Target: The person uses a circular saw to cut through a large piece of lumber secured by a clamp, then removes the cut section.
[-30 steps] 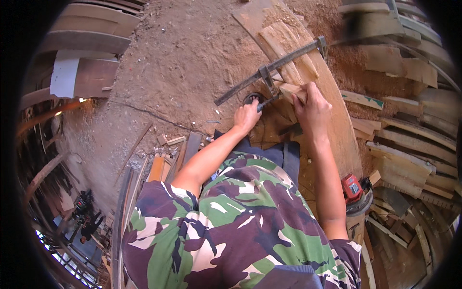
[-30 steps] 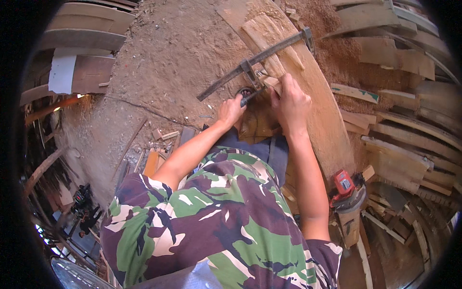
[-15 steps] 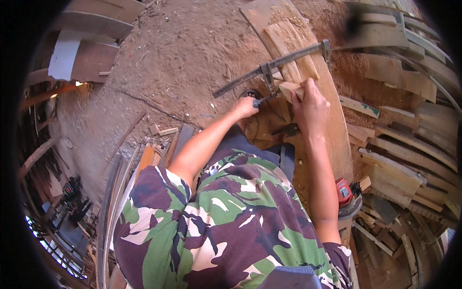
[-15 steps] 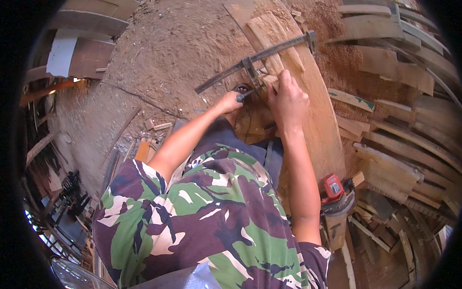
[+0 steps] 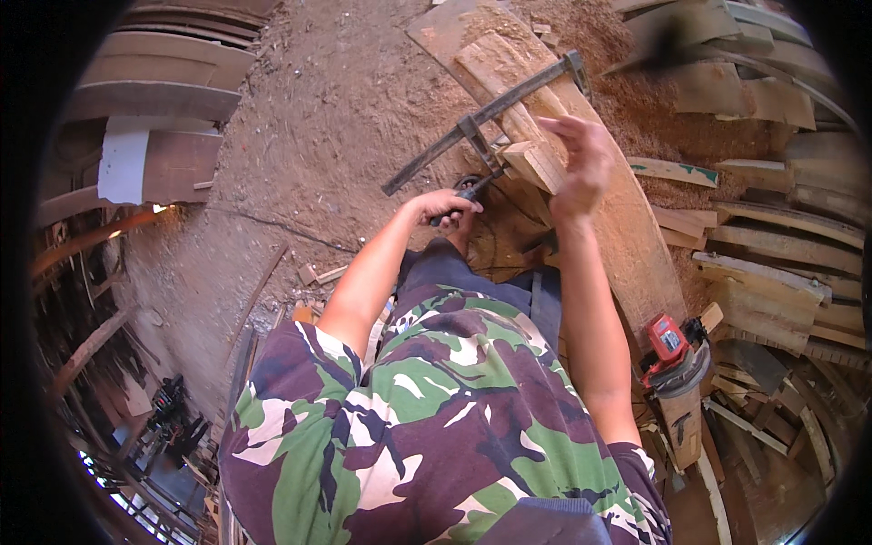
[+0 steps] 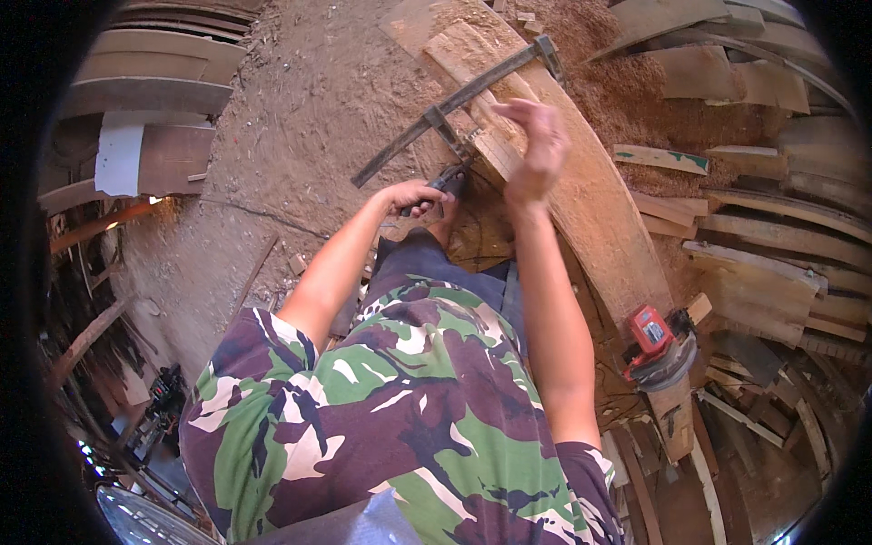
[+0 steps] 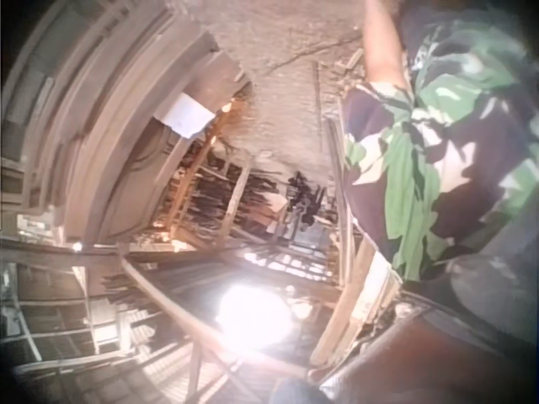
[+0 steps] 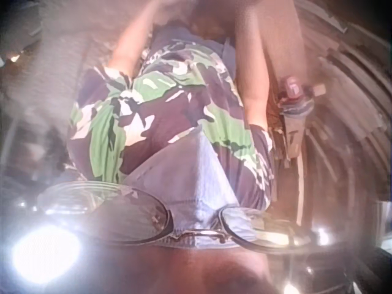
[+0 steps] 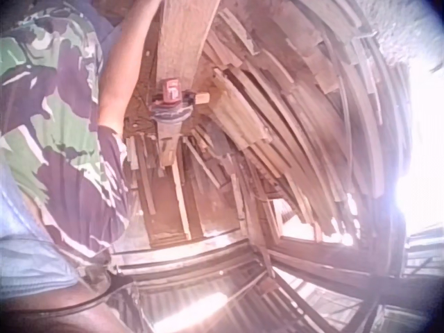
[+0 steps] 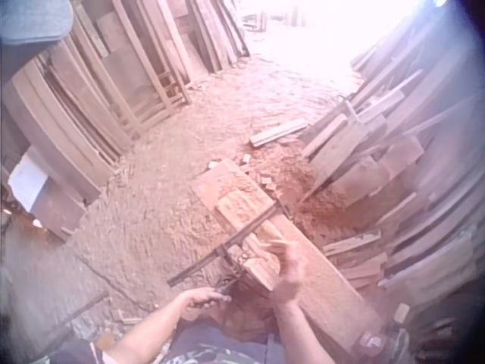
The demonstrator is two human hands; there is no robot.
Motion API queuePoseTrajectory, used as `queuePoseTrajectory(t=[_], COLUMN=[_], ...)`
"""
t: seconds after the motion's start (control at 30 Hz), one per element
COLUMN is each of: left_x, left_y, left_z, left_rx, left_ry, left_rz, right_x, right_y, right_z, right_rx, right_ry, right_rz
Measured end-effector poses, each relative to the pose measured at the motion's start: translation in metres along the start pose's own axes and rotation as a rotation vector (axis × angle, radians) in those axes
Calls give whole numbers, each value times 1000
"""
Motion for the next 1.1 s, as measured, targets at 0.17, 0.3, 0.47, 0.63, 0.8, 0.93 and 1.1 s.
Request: queuePoseTrajectory(t=[0.17,0.3,0.47,0.63,0.8,0.93,1.1], left_x=[-4,-10,-20,-20,-3,-15,11], left_y=[2,4,-21,-11,4,10,-42], left_z=[2,4,35,35,7,5,61], left_rx=[73,96,405,403,86,135,252], left_ry=[90,144,1095,1116,-58,460,1163], left_rz=[98,127,791,711,-7,222,888], right_x=[-30,-31,-27,-23,-45,-92,-190], right_y=[-4,17,7,12,-2,-52,-136], right_z=[29,47,52,60,59,56,56], right_rx=[119,205,310,353,351,372,399], right_ry=[257,287,311,338,366,295,16], right_rz=[139,187,194,187,236,153,239])
Point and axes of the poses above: each hand's wrist, its own y-axis towards the middle knuckle, its own x-axis out of the palm, z = x × y, the point moved 10 cm from there along y, towards the middle knuckle, and after that the axes turned 13 degrees about x, right-handed, at the moved point
